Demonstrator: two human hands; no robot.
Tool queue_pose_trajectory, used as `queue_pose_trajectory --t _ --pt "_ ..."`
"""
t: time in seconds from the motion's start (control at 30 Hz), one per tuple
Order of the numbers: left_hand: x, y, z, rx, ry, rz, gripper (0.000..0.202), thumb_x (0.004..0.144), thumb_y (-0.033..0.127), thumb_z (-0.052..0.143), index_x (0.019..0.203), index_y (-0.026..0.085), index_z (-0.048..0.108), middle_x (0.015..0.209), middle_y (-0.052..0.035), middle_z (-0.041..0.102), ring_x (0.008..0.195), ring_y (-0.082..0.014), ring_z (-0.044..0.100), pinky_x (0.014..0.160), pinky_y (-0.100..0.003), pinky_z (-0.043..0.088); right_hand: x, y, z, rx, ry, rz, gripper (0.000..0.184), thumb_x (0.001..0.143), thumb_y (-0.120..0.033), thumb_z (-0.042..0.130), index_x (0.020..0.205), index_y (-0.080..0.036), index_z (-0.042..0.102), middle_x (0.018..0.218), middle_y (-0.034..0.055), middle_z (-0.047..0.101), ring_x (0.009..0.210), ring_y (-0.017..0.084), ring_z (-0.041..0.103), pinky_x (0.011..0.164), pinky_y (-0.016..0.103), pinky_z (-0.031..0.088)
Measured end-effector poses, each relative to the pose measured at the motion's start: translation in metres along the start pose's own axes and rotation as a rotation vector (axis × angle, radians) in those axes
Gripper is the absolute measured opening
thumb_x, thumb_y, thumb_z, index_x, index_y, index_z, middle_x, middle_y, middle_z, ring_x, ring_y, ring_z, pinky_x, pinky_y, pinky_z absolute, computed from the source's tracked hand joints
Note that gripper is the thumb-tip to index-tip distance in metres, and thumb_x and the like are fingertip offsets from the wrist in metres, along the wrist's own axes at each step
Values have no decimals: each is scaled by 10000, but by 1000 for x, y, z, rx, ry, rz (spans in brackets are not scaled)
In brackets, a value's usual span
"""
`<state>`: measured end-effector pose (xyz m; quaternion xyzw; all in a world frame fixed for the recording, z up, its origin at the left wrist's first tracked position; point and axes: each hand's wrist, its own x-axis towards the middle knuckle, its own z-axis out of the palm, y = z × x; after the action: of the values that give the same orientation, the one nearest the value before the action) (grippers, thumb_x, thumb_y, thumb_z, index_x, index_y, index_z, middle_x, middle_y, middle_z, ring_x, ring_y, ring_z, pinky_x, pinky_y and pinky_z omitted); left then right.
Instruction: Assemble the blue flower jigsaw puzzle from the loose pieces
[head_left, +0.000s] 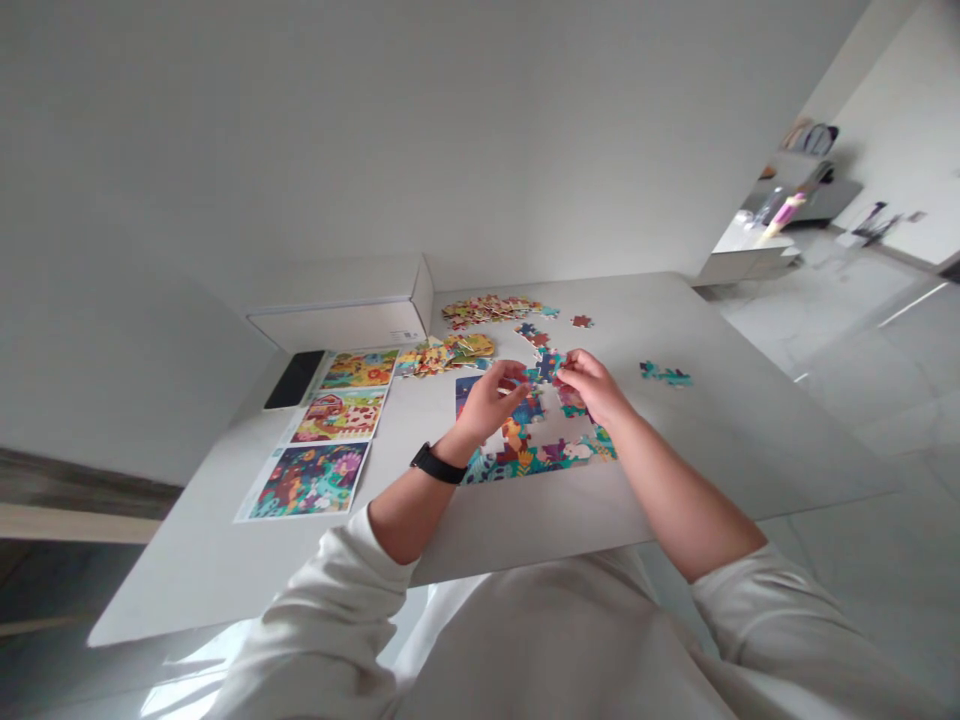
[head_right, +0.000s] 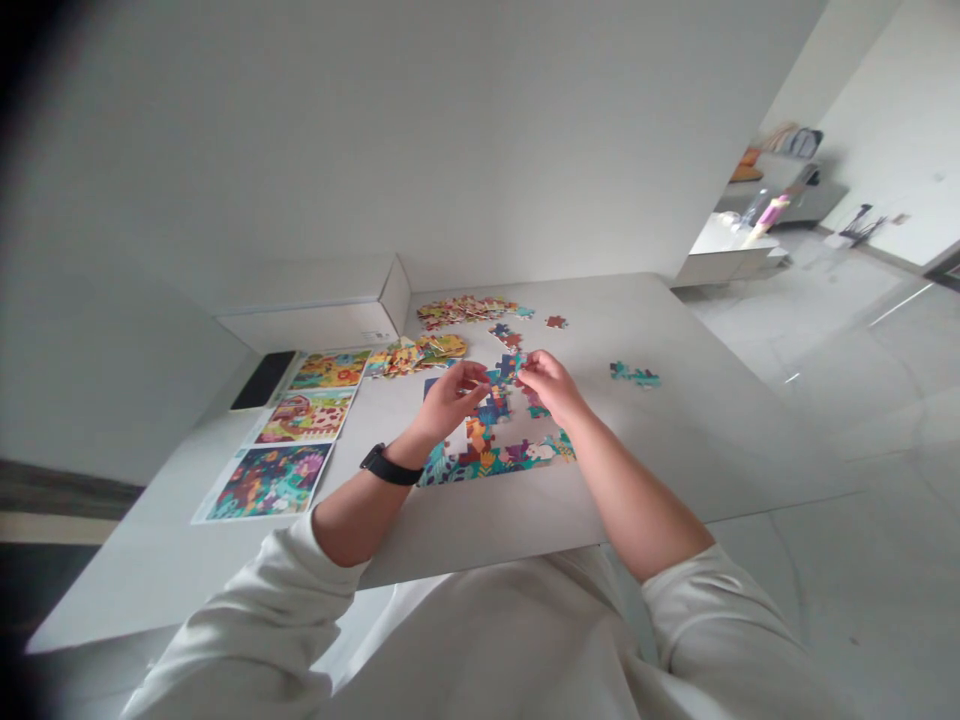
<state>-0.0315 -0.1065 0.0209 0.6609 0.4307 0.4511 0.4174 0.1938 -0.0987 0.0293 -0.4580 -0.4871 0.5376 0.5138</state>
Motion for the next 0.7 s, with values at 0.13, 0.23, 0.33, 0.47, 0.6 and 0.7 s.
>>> queue_pose_trajectory --t 0.13,0.23,0.33,0.47,0.6,0.7 --pt "27 8 11 -30 19 38 238 892 315 810 1045 197 672 986 -48 746 847 -151 695 725 -245 562 -5 -3 4 -2 -20 62 421 695 -480 856 939 -258 593 841 -32 717 766 171 695 627 249 494" --pt "40 4 16 -83 39 39 198 876 284 811 970 190 664 889 -30 717 784 -142 670 689 -240 539 -3 -1 2 -31 -28 64 432 702 -488 854 961 -259 595 859 -27 728 792 180 707 626 247 491" --pt "41 -6 17 -137 54 7 213 874 305 811 989 191 673 862 -15 699 714 -127 641 638 -235 522 1 3 -1 -68 -25 31 457 693 -500 865 984 -261 606 862 -29 716 810 186 697 640 258 505" --pt "34 -19 17 -148 42 -16 226 886 342 812 1000 189 690 841 -6 699 687 -120 643 642 -238 527 4 8 -7 -119 -36 -35 465 750 -544 838 1072 -261 659 911 -20 707 814 178 670 667 273 524" --pt "26 -24 17 -58 -27 -6 211 937 354 777 1052 184 728 876 -25 749 703 -132 680 677 -255 552 5 10 -11 -220 -120 -16 481 782 -544 807 1146 -245 710 846 -23 686 678 151 600 580 259 461" --pt "22 -23 17 53 23 54 208 988 339 727 1137 195 733 999 -53 779 768 -146 707 683 -258 561 6 11 -13 -238 -138 -21 448 779 -536 800 1096 -226 734 788 -24 671 648 147 583 561 257 444"
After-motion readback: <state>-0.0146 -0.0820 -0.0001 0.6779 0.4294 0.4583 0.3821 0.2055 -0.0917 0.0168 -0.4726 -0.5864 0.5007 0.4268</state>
